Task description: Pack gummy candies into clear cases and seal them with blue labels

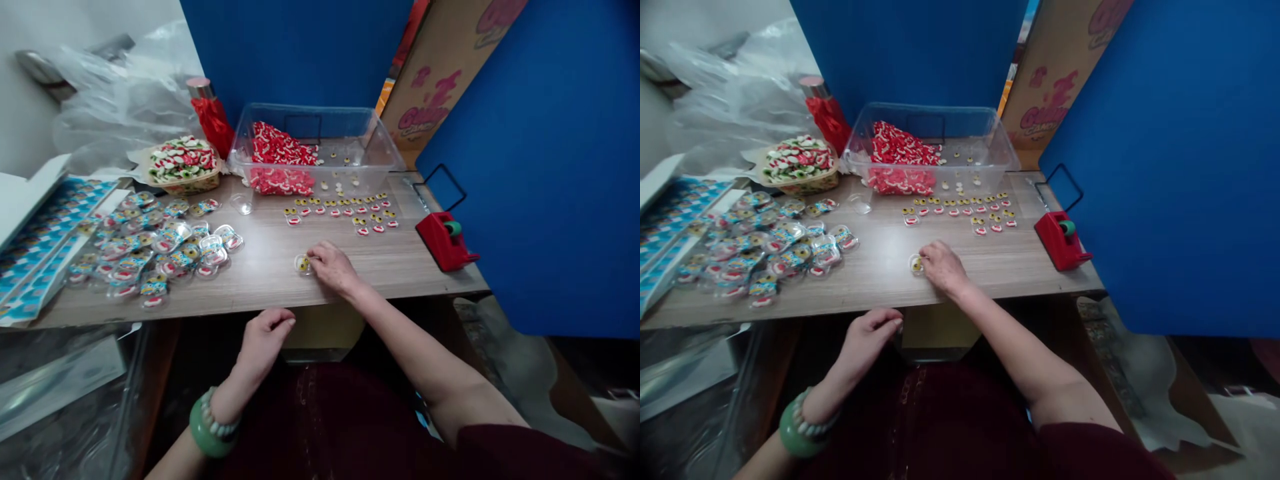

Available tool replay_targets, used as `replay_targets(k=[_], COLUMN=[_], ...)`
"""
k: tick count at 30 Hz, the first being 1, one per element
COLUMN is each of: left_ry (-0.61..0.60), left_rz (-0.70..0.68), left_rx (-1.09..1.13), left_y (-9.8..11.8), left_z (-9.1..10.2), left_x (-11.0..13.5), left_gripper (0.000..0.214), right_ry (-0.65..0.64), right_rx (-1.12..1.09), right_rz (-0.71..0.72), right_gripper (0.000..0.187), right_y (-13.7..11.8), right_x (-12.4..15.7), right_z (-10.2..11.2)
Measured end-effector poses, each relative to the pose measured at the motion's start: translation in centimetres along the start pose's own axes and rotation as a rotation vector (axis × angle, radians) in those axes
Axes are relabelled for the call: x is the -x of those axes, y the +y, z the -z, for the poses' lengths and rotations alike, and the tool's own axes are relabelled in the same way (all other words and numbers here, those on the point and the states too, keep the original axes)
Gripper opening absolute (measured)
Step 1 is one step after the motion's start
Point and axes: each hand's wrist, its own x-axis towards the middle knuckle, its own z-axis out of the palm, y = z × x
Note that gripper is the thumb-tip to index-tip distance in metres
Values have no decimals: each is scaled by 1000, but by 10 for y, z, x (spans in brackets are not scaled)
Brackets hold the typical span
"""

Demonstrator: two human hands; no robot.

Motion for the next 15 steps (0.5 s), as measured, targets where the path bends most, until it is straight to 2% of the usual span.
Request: replay_targets(k=[3,5,7,11,15], left_ry=[-216,-272,-269,-187,-85], left_rz=[276,400,470,461,374], left_rx=[288,526,746,991,1016], left_y=[0,-1,-2,-4,-12], left_z=[-19,-25,-29,-34,-31], left_x=[-5,-8,-8,-2,11], left_gripper=[9,18,26,23,28], right_ry=[-24,-26,-29,-26,14], right_rx=[66,68,64,57,-37], right_rz=[-80,-89,-95,-49,-100], right_gripper=[18,19,17,17,14], right_y=[13,15,9,-19,-46], right_x=[-17,-14,0,46,88], right_z=[-1,-5,-12,-30,-41])
